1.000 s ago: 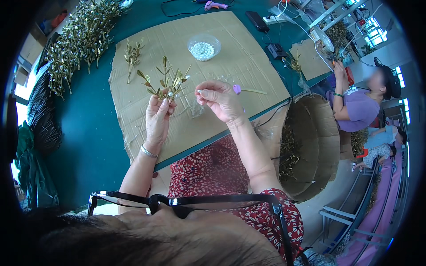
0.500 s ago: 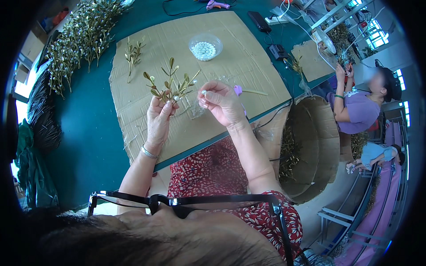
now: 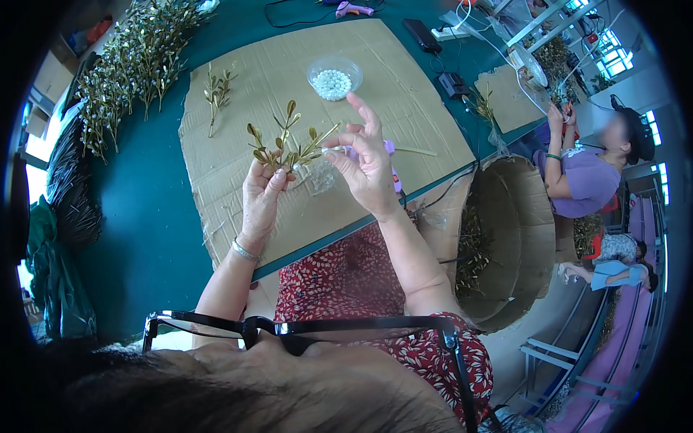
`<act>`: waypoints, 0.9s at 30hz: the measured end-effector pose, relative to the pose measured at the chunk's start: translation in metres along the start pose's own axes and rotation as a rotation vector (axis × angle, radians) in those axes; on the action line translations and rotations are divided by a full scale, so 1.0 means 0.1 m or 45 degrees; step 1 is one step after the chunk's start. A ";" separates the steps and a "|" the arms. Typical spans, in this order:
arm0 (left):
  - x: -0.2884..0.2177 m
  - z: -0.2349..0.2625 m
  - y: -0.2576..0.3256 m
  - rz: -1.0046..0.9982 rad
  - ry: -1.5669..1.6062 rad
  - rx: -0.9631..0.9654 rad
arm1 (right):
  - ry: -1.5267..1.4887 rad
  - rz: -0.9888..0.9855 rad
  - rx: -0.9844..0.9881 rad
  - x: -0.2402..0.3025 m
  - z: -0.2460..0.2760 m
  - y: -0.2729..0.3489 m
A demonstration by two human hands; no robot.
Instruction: The person applies hot glue to an artificial plant branch using a glue gun and attaches beads onto the branch by hand.
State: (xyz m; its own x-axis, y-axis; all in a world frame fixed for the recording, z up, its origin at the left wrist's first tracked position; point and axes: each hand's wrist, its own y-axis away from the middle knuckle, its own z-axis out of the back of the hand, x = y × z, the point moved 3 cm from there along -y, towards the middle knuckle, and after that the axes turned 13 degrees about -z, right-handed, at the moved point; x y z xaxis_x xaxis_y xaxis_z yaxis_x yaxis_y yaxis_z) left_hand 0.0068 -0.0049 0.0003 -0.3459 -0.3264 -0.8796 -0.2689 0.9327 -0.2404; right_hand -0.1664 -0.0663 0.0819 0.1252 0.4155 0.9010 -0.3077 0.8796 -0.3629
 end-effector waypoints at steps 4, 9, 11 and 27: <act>0.01 -0.01 0.00 -0.022 0.006 -0.018 | 0.185 0.055 -0.011 0.08 0.00 0.00; -0.01 -0.02 0.00 -0.006 -0.011 -0.026 | 0.345 0.142 -0.021 0.11 -0.01 -0.01; -0.02 -0.02 0.00 -0.005 -0.025 -0.025 | 0.388 0.164 -0.024 0.11 -0.02 -0.02; -0.02 0.00 0.00 -0.037 -0.032 -0.014 | 0.379 0.171 -0.016 0.08 -0.05 -0.05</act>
State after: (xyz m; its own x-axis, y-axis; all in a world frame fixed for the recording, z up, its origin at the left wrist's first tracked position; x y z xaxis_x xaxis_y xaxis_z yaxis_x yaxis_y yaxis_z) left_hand 0.0073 -0.0046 0.0025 -0.3149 -0.3494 -0.8824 -0.2882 0.9211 -0.2619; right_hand -0.1591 -0.0666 0.0895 0.3553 0.5758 0.7363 -0.3288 0.8144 -0.4782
